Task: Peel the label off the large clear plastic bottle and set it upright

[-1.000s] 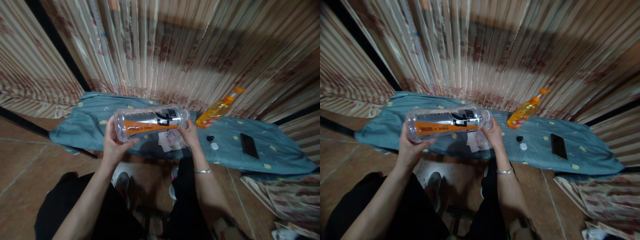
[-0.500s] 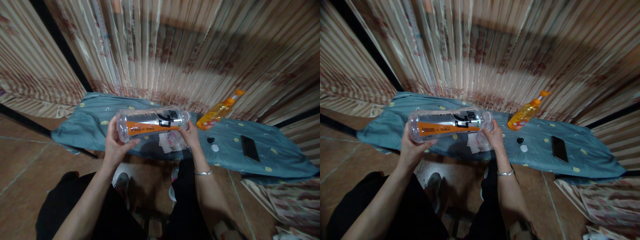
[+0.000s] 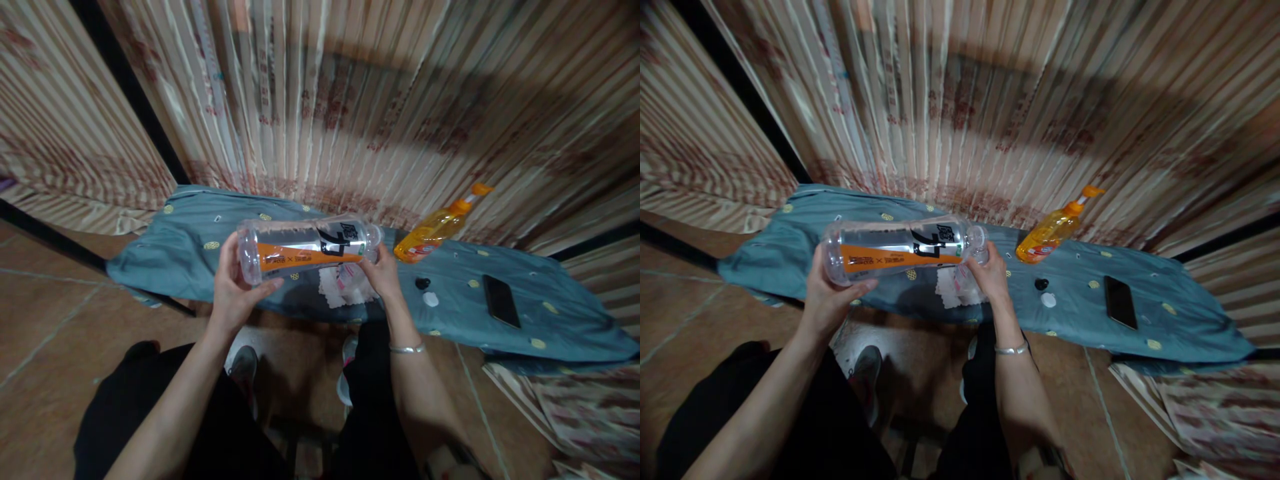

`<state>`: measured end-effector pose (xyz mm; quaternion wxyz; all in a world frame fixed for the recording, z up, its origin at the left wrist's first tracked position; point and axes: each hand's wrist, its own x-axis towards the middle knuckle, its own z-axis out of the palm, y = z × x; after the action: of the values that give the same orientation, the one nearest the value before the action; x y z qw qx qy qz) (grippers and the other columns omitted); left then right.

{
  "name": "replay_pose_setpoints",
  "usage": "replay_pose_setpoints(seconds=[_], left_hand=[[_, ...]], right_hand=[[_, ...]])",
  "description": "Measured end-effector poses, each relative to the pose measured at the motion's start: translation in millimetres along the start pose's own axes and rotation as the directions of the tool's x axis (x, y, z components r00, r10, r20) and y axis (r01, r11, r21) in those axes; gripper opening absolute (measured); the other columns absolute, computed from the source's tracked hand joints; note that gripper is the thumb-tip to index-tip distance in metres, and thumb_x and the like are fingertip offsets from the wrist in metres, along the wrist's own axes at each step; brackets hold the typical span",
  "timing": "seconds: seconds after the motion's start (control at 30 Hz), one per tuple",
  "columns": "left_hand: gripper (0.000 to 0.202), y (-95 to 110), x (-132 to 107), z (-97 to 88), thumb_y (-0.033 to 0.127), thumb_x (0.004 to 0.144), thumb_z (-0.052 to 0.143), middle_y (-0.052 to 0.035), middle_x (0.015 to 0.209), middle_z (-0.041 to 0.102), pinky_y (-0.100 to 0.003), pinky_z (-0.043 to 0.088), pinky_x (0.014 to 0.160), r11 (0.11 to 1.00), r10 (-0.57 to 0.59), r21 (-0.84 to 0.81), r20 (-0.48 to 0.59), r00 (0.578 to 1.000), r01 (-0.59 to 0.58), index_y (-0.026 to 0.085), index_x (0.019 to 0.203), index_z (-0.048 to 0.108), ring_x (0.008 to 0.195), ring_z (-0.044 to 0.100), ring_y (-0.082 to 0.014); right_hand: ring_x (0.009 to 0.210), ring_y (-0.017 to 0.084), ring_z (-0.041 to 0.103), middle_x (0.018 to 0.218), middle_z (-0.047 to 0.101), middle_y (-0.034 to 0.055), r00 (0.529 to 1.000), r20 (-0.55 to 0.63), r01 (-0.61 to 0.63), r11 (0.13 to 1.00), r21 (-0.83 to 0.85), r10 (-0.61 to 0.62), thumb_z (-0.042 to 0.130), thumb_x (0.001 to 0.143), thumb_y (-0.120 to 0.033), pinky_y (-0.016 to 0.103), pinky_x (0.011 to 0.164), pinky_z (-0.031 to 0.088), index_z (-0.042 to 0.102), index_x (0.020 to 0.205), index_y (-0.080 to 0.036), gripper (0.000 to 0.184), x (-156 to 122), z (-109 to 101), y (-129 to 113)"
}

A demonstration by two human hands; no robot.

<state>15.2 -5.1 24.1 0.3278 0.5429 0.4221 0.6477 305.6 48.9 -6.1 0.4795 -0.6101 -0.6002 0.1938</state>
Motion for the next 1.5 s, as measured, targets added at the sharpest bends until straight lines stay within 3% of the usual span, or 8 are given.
replay_pose_setpoints(seconds=[0.37, 0.6, 1.0, 1.5], left_hand=[[0.098, 1.1, 2.0, 1.7, 0.051, 0.048, 0.097, -0.0119, 0.126, 0.065, -0.045, 0.060, 0.093, 0.999, 0.045, 0.001, 0.025, 0.999, -0.045, 0.024, 0.131, 0.054, 0.115, 0.067, -0.0335], [0.096, 4.6, 3.5, 4.1, 0.050, 0.050, 0.097, -0.0117, 0.125, 0.065, -0.047, 0.059, 0.094, 0.997, 0.071, -0.016, 0.044, 0.996, -0.071, 0.024, 0.132, 0.054, 0.116, 0.066, -0.0343], [0.097, 5.3, 2.8, 4.6, 0.052, 0.052, 0.096, -0.0116, 0.124, 0.065, -0.051, 0.057, 0.096, 0.998, 0.058, 0.002, 0.049, 0.997, -0.059, 0.024, 0.133, 0.051, 0.117, 0.064, -0.0353], [0.095, 7.3, 2.7, 5.4, 0.051, 0.053, 0.095, -0.0120, 0.123, 0.066, -0.047, 0.059, 0.093, 0.996, 0.089, 0.018, 0.034, 0.995, -0.090, 0.023, 0.132, 0.052, 0.114, 0.067, -0.0341]], right_hand=[[0.094, 0.030, 0.067, 0.096, 0.076, 0.0064, 1.000, -0.001, 0.016, 1.000, 0.005, -0.016, 0.065, 0.074, -0.050, 0.043, 0.089, 0.052, 0.067, 0.104, -0.022, 0.041, -0.8, -1.8, 0.1], [0.096, 0.031, 0.067, 0.102, 0.075, 0.0099, 1.000, 0.009, 0.020, 1.000, -0.002, -0.020, 0.067, 0.074, -0.049, 0.045, 0.091, 0.051, 0.067, 0.108, -0.018, 0.046, -0.4, -2.4, 2.3], [0.090, 0.028, 0.067, 0.100, 0.075, 0.0078, 0.999, -0.010, 0.030, 0.999, -0.012, -0.030, 0.068, 0.073, -0.048, 0.042, 0.085, 0.052, 0.067, 0.106, -0.020, 0.043, -0.5, -1.8, 6.3], [0.087, 0.030, 0.067, 0.096, 0.075, 0.0094, 1.000, -0.003, 0.001, 1.000, -0.027, -0.001, 0.066, 0.072, -0.048, 0.043, 0.083, 0.052, 0.067, 0.103, -0.019, 0.043, 0.3, -2.6, 4.8]])
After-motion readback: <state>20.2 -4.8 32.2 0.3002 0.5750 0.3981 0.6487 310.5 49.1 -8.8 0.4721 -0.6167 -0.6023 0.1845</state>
